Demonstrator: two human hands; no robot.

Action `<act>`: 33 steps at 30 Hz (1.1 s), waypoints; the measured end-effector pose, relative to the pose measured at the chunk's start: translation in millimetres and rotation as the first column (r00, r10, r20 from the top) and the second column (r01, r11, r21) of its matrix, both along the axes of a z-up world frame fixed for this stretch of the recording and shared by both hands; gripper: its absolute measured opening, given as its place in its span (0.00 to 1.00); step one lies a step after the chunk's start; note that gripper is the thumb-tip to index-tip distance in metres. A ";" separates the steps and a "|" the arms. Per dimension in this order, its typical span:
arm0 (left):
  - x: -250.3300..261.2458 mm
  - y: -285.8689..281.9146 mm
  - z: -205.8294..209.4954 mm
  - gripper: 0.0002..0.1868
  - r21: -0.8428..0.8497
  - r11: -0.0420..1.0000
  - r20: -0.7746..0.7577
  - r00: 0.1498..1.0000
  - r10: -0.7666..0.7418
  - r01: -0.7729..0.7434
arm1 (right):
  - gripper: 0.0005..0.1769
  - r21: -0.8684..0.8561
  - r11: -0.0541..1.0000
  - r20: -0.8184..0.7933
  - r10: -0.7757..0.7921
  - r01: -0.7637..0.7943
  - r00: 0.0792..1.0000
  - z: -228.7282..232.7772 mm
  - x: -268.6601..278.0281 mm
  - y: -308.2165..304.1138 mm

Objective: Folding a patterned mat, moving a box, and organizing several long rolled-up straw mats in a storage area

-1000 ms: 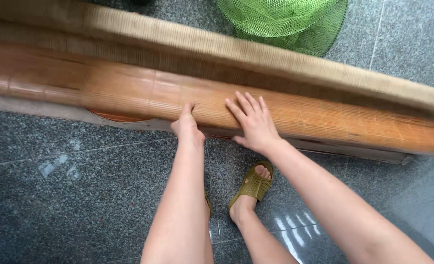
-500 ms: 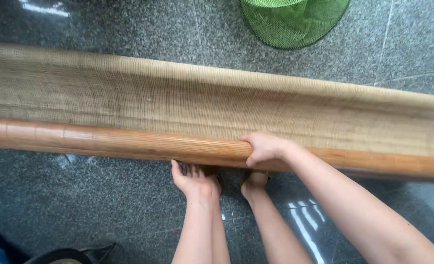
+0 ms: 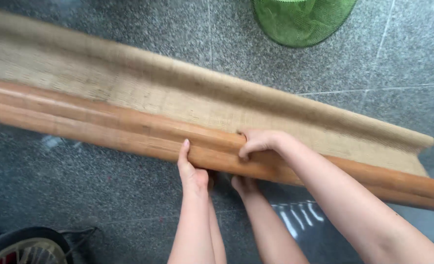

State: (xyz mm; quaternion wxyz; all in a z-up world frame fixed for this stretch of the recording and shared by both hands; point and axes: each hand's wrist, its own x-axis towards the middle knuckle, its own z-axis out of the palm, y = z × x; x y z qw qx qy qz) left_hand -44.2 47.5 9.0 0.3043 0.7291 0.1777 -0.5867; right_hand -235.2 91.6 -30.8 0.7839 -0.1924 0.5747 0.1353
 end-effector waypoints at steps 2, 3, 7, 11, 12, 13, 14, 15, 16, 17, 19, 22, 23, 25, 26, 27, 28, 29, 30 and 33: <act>-9.2 -5.1 10.3 0.45 -0.018 0.998 0.094 0.994 -0.058 0.060 | 0.56 -0.321 0.913 -0.239 0.177 -0.250 0.955 17.7 -3.5 -4.4; -6.6 6.5 8.9 0.45 -0.016 0.998 0.090 0.995 -0.051 0.053 | 0.56 -0.318 0.912 -0.242 0.184 -0.257 0.953 43.4 1.1 0.7; -20.3 -0.9 0.2 0.46 -0.037 0.997 0.210 0.976 -0.057 0.066 | 0.65 -0.549 0.695 -0.329 0.330 -0.463 0.885 100.4 25.7 -17.6; -41.2 -4.7 57.6 0.39 -0.033 0.995 0.296 0.952 -0.082 0.096 | 0.66 -0.707 0.508 -0.525 0.089 -0.492 0.846 106.4 83.6 6.3; -43.1 -6.8 69.6 0.39 -0.052 0.994 0.288 0.955 -0.075 0.094 | 0.66 -0.711 0.495 -0.535 0.081 -0.500 0.841 109.5 83.9 6.7; -45.0 -8.9 83.5 0.39 -0.052 0.993 0.282 0.955 -0.088 0.107 | 0.69 -0.723 0.543 -0.524 -0.029 -0.427 0.851 114.3 84.1 6.8; -43.2 -13.4 98.7 0.39 -0.057 0.991 0.284 0.953 -0.100 0.121 | 0.73 -0.742 0.578 -0.503 -0.142 -0.341 0.853 119.5 87.9 4.2; -42.9 -20.5 116.7 0.39 -0.080 0.990 0.285 0.954 -0.093 0.120 | 0.73 -0.754 0.560 -0.501 -0.153 -0.343 0.852 128.1 87.0 -1.6; -44.2 -22.9 137.9 0.39 -0.098 0.985 0.277 0.955 -0.110 0.142 | 0.72 -0.742 0.580 -0.497 -0.140 -0.336 0.856 140.7 84.3 -2.9; -45.0 -23.9 161.1 0.39 -0.117 0.980 0.270 0.954 -0.127 0.163 | 0.72 -0.729 0.600 -0.494 -0.127 -0.330 0.860 155.2 81.9 -3.1; -36.1 -15.2 187.6 0.38 -0.147 0.956 0.242 0.947 -0.213 0.253 | 0.70 -0.731 0.585 -0.500 -0.109 -0.351 0.859 188.7 73.6 2.5; -27.6 -22.8 250.3 0.33 -0.217 0.901 0.199 0.921 -0.336 0.375 | 0.61 -0.765 0.545 -0.475 -0.119 -0.342 0.872 255.2 59.9 -9.4; -23.9 -20.2 276.0 0.28 -0.232 0.883 0.160 0.911 -0.380 0.408 | 0.54 -0.778 0.541 -0.454 -0.131 -0.320 0.881 281.5 56.7 -8.0; 3.5 0.0 291.3 0.26 -0.312 0.818 0.252 0.872 -0.419 0.483 | 0.50 -0.804 0.495 -0.460 -0.166 -0.329 0.873 310.3 49.2 1.9; 16.0 10.7 296.6 0.27 -0.362 0.745 0.347 0.823 -0.451 0.561 | 0.45 -0.821 0.464 -0.461 -0.196 -0.332 0.866 323.1 44.4 7.1; 37.0 8.6 304.7 0.27 -0.382 0.742 0.349 0.829 -0.436 0.551 | 0.45 -0.828 0.444 -0.463 -0.198 -0.343 0.864 351.0 44.1 14.3; 58.2 -0.5 310.2 0.28 -0.439 0.817 0.293 0.919 -0.265 0.375 | 0.43 -0.802 0.518 -0.447 -0.188 -0.299 0.875 375.0 43.6 13.7; 79.8 -10.2 314.9 0.31 -0.485 0.855 0.221 0.972 -0.084 0.185 | 0.42 -0.767 0.589 -0.430 -0.178 -0.254 0.885 397.9 43.4 13.2; 86.8 -20.4 327.7 0.31 -0.519 0.839 0.216 0.975 -0.055 0.162 | 0.42 -0.787 0.553 -0.430 -0.175 -0.273 0.886 412.0 44.7 18.0; 113.2 -18.5 346.9 0.39 -0.622 0.782 -0.101 0.994 -0.044 -0.029 | 0.33 -0.766 0.582 -0.402 -0.106 -0.271 0.909 455.3 48.6 41.7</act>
